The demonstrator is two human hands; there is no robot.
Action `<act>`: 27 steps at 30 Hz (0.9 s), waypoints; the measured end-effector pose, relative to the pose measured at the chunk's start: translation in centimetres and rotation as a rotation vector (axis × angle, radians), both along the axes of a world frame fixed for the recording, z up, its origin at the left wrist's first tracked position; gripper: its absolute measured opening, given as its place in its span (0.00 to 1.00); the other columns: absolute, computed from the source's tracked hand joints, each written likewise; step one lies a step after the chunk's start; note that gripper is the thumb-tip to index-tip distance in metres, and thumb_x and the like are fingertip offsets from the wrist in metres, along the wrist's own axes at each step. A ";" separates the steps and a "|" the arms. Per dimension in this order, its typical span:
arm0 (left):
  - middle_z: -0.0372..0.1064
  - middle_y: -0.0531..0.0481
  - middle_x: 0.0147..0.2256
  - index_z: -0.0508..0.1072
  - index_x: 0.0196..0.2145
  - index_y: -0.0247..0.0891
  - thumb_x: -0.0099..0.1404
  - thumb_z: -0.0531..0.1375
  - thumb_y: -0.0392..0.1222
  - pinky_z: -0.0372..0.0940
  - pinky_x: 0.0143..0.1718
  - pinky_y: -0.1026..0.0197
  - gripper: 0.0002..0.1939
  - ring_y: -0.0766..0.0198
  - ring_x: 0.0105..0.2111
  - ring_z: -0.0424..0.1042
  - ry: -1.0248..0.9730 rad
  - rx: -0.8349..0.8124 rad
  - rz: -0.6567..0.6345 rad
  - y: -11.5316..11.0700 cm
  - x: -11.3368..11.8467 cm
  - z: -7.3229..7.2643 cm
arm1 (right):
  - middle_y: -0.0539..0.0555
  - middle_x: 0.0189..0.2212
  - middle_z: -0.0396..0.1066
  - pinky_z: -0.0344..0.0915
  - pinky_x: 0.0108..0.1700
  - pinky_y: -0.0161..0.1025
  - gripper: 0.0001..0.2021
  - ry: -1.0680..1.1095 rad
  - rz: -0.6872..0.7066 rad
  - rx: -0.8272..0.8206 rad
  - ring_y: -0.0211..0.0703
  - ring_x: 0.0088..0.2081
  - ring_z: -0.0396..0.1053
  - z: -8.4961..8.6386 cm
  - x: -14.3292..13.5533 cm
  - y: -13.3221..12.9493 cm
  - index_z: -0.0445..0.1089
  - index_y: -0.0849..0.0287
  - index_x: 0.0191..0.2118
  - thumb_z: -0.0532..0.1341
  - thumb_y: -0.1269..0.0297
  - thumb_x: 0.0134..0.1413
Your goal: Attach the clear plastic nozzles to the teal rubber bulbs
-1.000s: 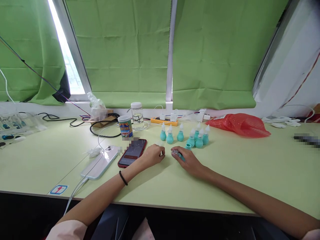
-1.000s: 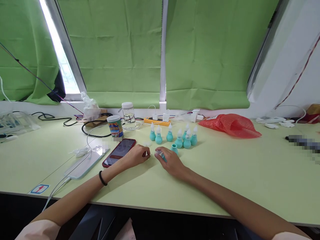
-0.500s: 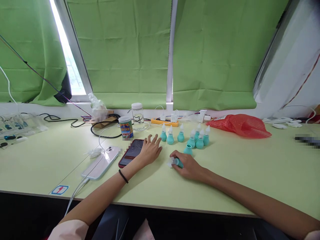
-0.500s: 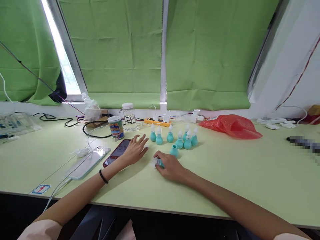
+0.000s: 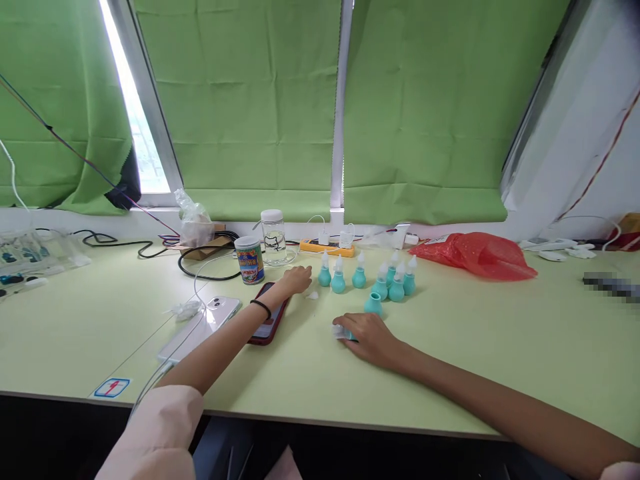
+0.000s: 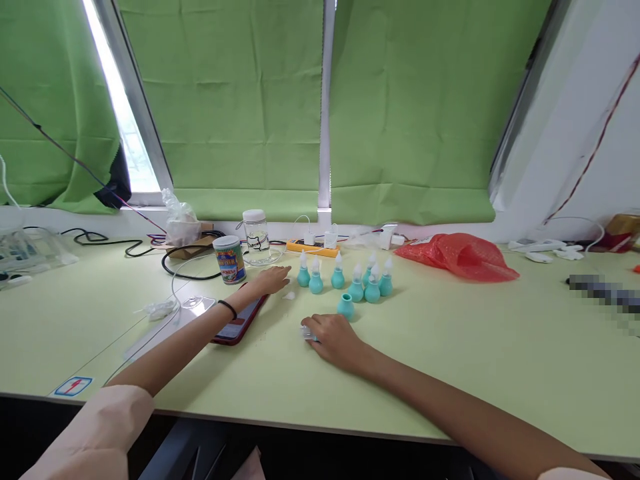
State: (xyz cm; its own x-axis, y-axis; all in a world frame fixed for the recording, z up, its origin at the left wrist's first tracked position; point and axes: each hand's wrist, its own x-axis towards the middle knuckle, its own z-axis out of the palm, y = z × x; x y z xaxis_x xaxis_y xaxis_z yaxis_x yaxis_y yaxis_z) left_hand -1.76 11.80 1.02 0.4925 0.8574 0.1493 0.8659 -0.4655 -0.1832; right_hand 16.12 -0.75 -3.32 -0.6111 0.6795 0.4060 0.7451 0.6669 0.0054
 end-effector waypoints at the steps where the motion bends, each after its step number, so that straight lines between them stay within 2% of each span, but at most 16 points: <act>1: 0.65 0.40 0.37 0.62 0.42 0.33 0.58 0.49 0.38 0.60 0.34 0.57 0.14 0.56 0.38 0.65 0.010 -0.014 -0.009 0.4 0.1 -0.1 | 0.54 0.31 0.68 0.55 0.29 0.35 0.11 -0.004 -0.018 -0.002 0.42 0.32 0.65 -0.1 0.0 0.1 0.63 0.60 0.38 0.54 0.71 0.45; 5: 0.65 0.40 0.35 0.66 0.37 0.34 0.56 0.49 0.35 0.60 0.33 0.57 0.11 0.55 0.36 0.66 0.029 -0.025 -0.064 0.2 0.6 -1.0 | 0.54 0.32 0.68 0.55 0.30 0.35 0.12 0.005 -0.079 -0.001 0.43 0.34 0.65 -0.4 0.0 0.5 0.63 0.60 0.38 0.53 0.73 0.44; 8: 0.65 0.41 0.36 0.65 0.39 0.36 0.56 0.49 0.36 0.60 0.33 0.57 0.12 0.54 0.36 0.66 0.019 -0.018 -0.111 -1.0 0.8 -1.1 | 0.54 0.32 0.69 0.55 0.30 0.35 0.13 0.013 -0.099 0.002 0.43 0.34 0.65 -0.5 0.0 0.5 0.63 0.60 0.39 0.53 0.72 0.45; 12: 0.66 0.42 0.34 0.64 0.40 0.38 0.57 0.48 0.38 0.60 0.32 0.57 0.13 0.55 0.34 0.67 -0.004 -0.024 -0.157 -2.5 0.9 -0.9 | 0.54 0.32 0.69 0.56 0.31 0.36 0.13 0.016 -0.086 0.005 0.44 0.34 0.66 -0.3 -0.1 0.4 0.63 0.59 0.41 0.53 0.69 0.46; 16: 0.67 0.41 0.30 0.62 0.43 0.35 0.57 0.47 0.34 0.60 0.30 0.56 0.16 0.55 0.32 0.68 -0.055 -0.020 -0.185 -3.6 1.2 -1.0 | 0.54 0.35 0.68 0.57 0.32 0.36 0.14 0.070 -0.041 0.011 0.43 0.35 0.65 -0.4 0.1 0.5 0.62 0.59 0.43 0.53 0.68 0.47; 18: 0.66 0.41 0.33 0.59 0.46 0.34 0.57 0.45 0.32 0.60 0.31 0.57 0.18 0.56 0.34 0.67 -0.099 0.005 -0.199 -4.4 1.3 -0.9 | 0.55 0.36 0.67 0.58 0.33 0.37 0.15 0.131 -0.007 0.012 0.43 0.36 0.64 -0.4 0.2 0.5 0.61 0.59 0.44 0.52 0.67 0.48; 20: 0.66 0.42 0.36 0.59 0.46 0.35 0.57 0.44 0.30 0.60 0.34 0.59 0.18 0.60 0.37 0.65 -0.260 0.007 -0.241 -5.5 1.4 -0.6 | 0.56 0.35 0.67 0.58 0.34 0.39 0.15 0.235 0.026 -0.013 0.44 0.36 0.64 -0.3 0.2 0.3 0.61 0.59 0.45 0.52 0.65 0.49; 21: 0.66 0.44 0.36 0.61 0.44 0.35 0.57 0.44 0.31 0.60 0.34 0.61 0.17 0.62 0.36 0.65 -0.432 -0.023 -0.277 -6.2 1.5 -0.5 | 0.56 0.34 0.67 0.58 0.35 0.40 0.15 0.314 0.042 -0.046 0.44 0.36 0.63 -0.1 0.1 0.1 0.61 0.58 0.45 0.52 0.64 0.49; 23: 0.67 0.47 0.30 0.65 0.39 0.34 0.56 0.45 0.33 0.61 0.31 0.64 0.14 0.66 0.30 0.66 -0.831 -0.191 -0.337 -7.9 1.8 -0.3 | 0.53 0.30 0.66 0.59 0.35 0.41 0.15 0.544 0.060 -0.197 0.43 0.33 0.63 0.3 -0.2 -0.5 0.61 0.57 0.44 0.52 0.61 0.49; 25: 0.67 0.49 0.25 0.66 0.35 0.32 0.53 0.48 0.34 0.61 0.24 0.66 0.12 0.68 0.24 0.65 -1.179 -0.443 -0.343 -9.5 2.2 -0.4 | 0.49 0.24 0.63 0.60 0.30 0.40 0.14 0.856 0.060 -0.493 0.39 0.26 0.63 0.7 -0.5 -1.2 0.59 0.56 0.42 0.51 0.60 0.48; 27: 0.66 0.50 0.23 0.65 0.34 0.31 0.50 0.51 0.35 0.60 0.21 0.66 0.11 0.70 0.20 0.63 -1.385 -0.687 -0.306 -10.8 2.8 -0.8 | 0.46 0.19 0.58 0.60 0.22 0.37 0.10 1.157 0.058 -0.871 0.36 0.19 0.60 0.9 -0.8 -1.6 0.58 0.58 0.37 0.51 0.61 0.47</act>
